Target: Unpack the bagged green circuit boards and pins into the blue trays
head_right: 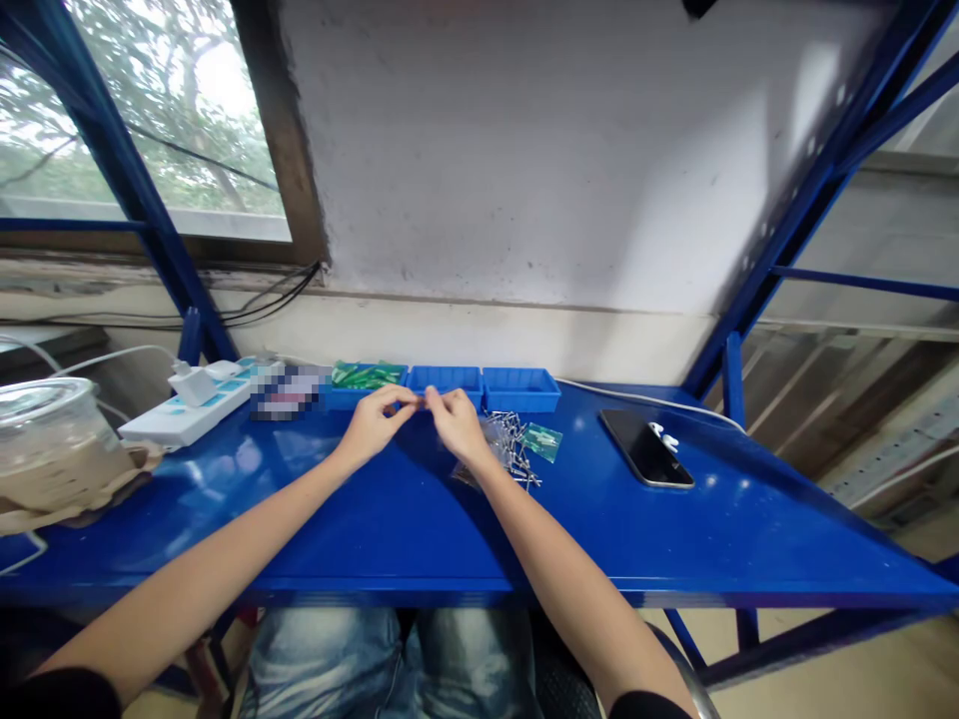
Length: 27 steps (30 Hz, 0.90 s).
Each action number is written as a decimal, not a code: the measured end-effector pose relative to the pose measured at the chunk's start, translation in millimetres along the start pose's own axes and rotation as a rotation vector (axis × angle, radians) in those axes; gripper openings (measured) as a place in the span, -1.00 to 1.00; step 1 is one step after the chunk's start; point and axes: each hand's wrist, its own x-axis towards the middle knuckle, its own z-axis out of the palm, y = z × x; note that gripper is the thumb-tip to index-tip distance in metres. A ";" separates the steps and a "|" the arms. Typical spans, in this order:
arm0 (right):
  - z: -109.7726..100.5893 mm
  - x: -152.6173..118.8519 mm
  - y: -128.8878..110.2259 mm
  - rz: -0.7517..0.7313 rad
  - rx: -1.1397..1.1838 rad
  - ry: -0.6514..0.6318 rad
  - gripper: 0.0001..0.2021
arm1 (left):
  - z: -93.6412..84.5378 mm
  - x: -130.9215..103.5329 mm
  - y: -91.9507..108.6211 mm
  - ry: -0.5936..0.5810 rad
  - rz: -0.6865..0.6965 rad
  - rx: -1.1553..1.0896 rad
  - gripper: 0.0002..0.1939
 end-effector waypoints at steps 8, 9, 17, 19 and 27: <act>-12.9 -0.6 -6.7 -0.014 -0.047 0.072 -0.73 | 5.4 -3.7 10.4 -0.095 -0.004 0.069 -0.77; -13.0 -2.2 -7.9 -0.079 -0.116 0.078 -0.74 | 5.2 -2.7 9.6 -0.102 -0.134 -0.035 -0.70; -4.6 -7.1 -9.8 -0.288 -0.114 -0.021 -0.78 | 0.1 4.4 -1.2 0.012 -0.437 -0.438 -0.75; -5.4 -5.0 -11.0 -0.147 -0.023 0.001 -0.79 | -1.1 2.8 1.4 0.069 -0.203 -0.215 -0.81; -11.9 3.4 -12.6 0.336 0.424 0.006 -0.75 | 7.4 -7.9 11.0 0.022 0.347 0.323 -0.85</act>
